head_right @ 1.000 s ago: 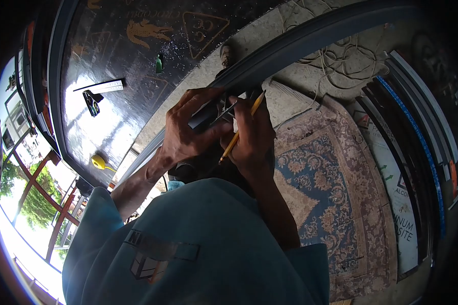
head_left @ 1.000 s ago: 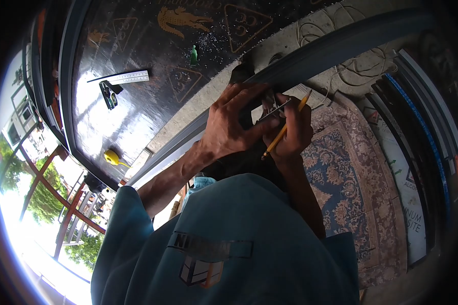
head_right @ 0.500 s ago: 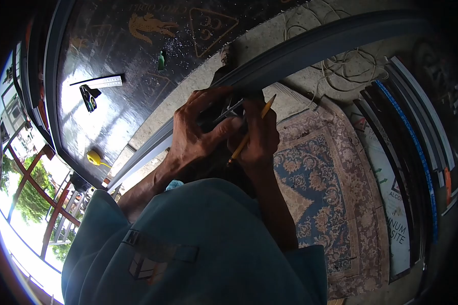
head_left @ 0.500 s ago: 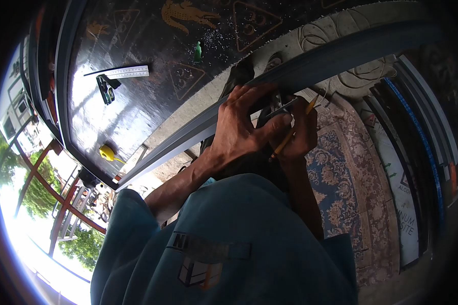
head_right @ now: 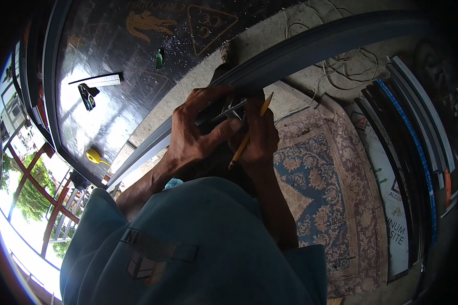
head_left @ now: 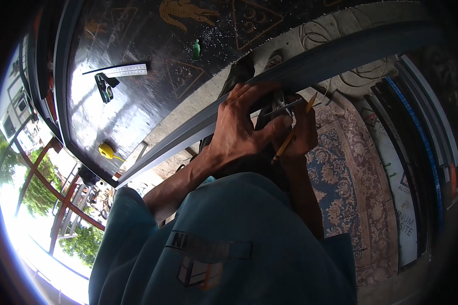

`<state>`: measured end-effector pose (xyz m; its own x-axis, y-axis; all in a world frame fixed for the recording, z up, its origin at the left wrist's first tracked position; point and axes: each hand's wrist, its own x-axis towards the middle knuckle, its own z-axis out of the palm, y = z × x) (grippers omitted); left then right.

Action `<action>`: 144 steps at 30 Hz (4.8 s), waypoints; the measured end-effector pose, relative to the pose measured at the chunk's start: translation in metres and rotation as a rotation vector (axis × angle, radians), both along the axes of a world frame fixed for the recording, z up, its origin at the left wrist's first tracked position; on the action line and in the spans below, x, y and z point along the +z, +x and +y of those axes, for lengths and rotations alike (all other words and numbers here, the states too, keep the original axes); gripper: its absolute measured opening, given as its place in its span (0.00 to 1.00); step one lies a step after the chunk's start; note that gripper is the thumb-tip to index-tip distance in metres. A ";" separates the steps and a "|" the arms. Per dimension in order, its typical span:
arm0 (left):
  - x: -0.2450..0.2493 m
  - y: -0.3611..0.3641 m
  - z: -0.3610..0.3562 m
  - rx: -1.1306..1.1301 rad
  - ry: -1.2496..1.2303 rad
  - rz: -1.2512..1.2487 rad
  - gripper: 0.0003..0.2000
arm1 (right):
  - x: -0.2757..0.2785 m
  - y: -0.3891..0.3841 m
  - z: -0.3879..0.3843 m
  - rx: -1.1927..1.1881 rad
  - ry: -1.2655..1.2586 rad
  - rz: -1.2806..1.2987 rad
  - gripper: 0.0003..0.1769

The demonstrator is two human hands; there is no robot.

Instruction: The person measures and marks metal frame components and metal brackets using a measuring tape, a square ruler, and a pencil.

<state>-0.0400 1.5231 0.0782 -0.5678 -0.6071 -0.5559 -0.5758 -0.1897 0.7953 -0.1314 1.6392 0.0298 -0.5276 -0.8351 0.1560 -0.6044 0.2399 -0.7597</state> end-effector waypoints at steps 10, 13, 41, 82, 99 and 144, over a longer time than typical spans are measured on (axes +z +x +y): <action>0.000 -0.001 -0.003 0.001 0.021 0.007 0.27 | -0.004 -0.004 -0.002 0.015 -0.049 0.017 0.24; 0.000 -0.001 -0.002 0.018 0.033 0.009 0.27 | -0.005 -0.003 -0.001 0.014 -0.046 0.005 0.23; -0.002 0.001 0.001 0.056 0.039 0.024 0.27 | -0.010 -0.006 0.000 0.027 -0.078 0.005 0.23; -0.012 0.005 0.002 0.061 0.009 0.084 0.27 | -0.021 -0.006 -0.001 -0.004 -0.155 -0.125 0.27; -0.016 0.006 0.002 0.049 0.001 0.111 0.28 | -0.019 -0.001 0.002 -0.005 -0.104 -0.157 0.32; -0.024 0.008 0.004 0.012 -0.049 0.174 0.28 | 0.010 0.010 0.019 0.213 -0.066 -0.019 0.14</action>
<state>-0.0318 1.5271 0.0543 -0.6454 -0.6383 -0.4196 -0.4268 -0.1543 0.8911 -0.1216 1.6582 0.0393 -0.3437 -0.9163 0.2057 -0.6212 0.0575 -0.7816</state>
